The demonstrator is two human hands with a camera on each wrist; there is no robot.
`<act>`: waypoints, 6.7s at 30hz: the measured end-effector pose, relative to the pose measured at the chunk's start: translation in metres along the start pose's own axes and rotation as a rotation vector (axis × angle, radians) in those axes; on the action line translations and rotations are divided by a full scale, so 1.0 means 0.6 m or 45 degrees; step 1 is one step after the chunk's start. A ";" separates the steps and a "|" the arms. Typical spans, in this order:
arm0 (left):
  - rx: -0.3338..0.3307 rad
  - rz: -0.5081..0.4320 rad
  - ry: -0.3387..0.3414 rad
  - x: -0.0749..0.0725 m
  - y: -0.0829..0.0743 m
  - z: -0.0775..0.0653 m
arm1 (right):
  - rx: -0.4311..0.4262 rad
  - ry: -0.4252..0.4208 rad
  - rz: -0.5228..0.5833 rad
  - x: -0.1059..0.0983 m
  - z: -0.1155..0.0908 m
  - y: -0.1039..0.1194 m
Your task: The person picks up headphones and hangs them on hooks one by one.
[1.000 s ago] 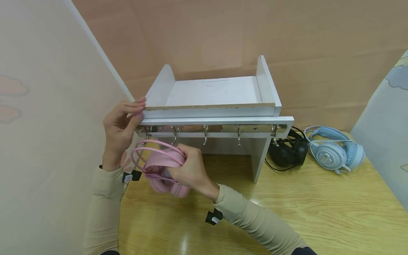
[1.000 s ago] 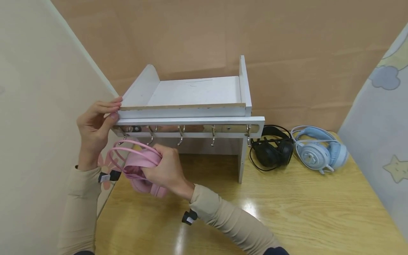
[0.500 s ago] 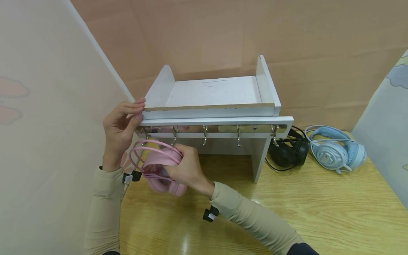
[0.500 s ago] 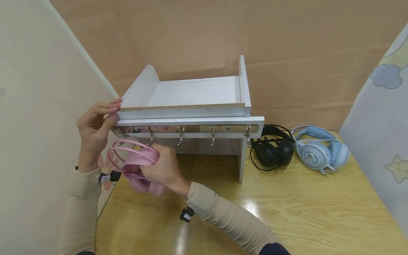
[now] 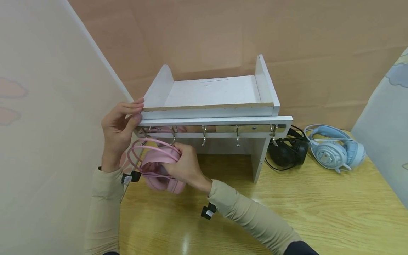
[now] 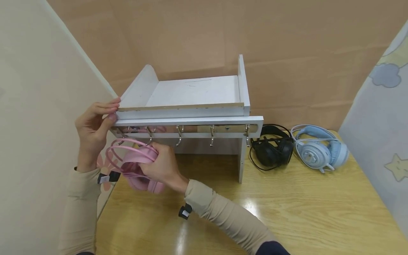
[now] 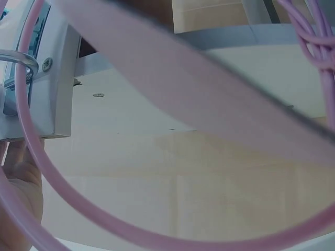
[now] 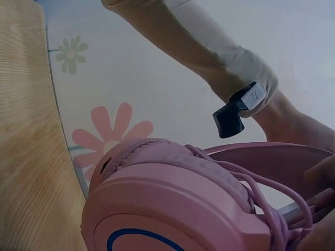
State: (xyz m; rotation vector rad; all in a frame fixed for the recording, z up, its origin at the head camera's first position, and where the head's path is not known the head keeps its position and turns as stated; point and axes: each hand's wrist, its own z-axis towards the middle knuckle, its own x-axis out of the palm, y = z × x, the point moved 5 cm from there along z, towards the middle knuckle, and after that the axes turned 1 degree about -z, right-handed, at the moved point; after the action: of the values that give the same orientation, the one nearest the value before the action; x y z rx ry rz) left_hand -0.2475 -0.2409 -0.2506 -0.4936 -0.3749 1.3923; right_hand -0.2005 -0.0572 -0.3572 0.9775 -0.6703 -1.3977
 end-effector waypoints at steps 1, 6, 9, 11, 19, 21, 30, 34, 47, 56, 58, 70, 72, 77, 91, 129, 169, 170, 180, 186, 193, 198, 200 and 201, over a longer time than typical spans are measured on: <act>-0.001 0.002 -0.001 -0.001 0.000 0.000 | 0.003 0.008 0.000 0.000 0.001 0.000; 0.005 0.022 -0.011 -0.002 -0.002 -0.002 | 0.032 0.060 0.008 0.003 0.004 -0.004; 0.011 0.028 -0.021 -0.001 -0.002 -0.002 | 0.053 0.093 0.007 0.004 0.005 -0.006; 0.015 0.029 -0.025 -0.001 -0.002 -0.002 | 0.058 0.111 0.001 0.004 0.005 -0.007; 0.013 0.040 -0.017 0.002 -0.003 -0.002 | 0.034 0.138 -0.066 0.000 0.002 -0.010; 0.014 0.048 -0.014 0.003 -0.003 -0.002 | 0.019 0.138 -0.072 -0.001 0.000 -0.010; 0.014 0.057 -0.021 0.005 -0.003 -0.004 | -0.033 0.152 -0.091 -0.005 -0.009 -0.011; 0.017 0.061 -0.028 0.004 -0.003 -0.006 | -0.056 0.155 -0.081 -0.010 -0.019 -0.011; 0.040 0.109 -0.060 0.004 0.000 -0.007 | -0.059 0.107 -0.049 -0.061 -0.061 -0.023; 0.029 0.101 -0.073 0.003 0.001 -0.009 | -0.057 0.143 -0.147 -0.130 -0.107 -0.045; 0.029 0.088 -0.078 0.003 0.000 -0.008 | -0.062 0.186 -0.154 -0.146 -0.115 -0.051; 0.009 0.052 -0.052 0.007 0.001 -0.009 | -0.039 0.513 -0.206 -0.256 -0.181 -0.081; 0.015 0.076 -0.056 0.007 0.000 -0.008 | -0.026 0.525 -0.204 -0.277 -0.191 -0.086; 0.017 0.111 -0.055 0.007 -0.002 -0.007 | 0.022 0.534 -0.217 -0.326 -0.209 -0.093; 0.017 0.189 -0.040 0.015 -0.004 -0.007 | 0.172 0.322 -0.521 -0.491 -0.218 -0.118; 0.040 0.230 -0.046 0.007 -0.001 -0.011 | 0.634 -0.053 -0.916 -0.665 -0.106 -0.249; 0.046 0.227 -0.056 0.008 -0.001 -0.007 | 0.747 -0.068 -1.038 -0.689 -0.055 -0.317; 0.046 0.230 -0.056 0.008 -0.001 -0.007 | 0.764 -0.049 -1.042 -0.690 -0.054 -0.320; 0.043 0.239 -0.055 0.007 -0.002 -0.010 | 0.899 0.024 -1.009 -0.689 -0.051 -0.336; 0.039 0.240 -0.054 0.007 0.000 -0.010 | 0.895 0.032 -1.033 -0.687 -0.049 -0.339; 0.037 0.232 -0.059 0.007 0.001 -0.010 | 0.890 0.109 -1.099 -0.685 -0.044 -0.342; 0.035 0.229 -0.056 0.007 0.000 -0.010 | 0.863 0.141 -1.154 -0.682 -0.041 -0.343; 0.034 0.226 -0.054 0.007 0.000 -0.011 | 0.833 0.126 -1.144 -0.681 -0.040 -0.344; 0.035 0.226 -0.055 0.006 0.000 -0.011 | 0.821 0.118 -1.130 -0.680 -0.040 -0.344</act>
State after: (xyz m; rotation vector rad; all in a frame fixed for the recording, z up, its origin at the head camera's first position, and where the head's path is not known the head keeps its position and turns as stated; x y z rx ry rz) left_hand -0.2433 -0.2379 -0.2565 -0.4839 -0.3529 1.5800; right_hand -0.3217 0.3661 -0.4828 2.0035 -0.6540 -1.9138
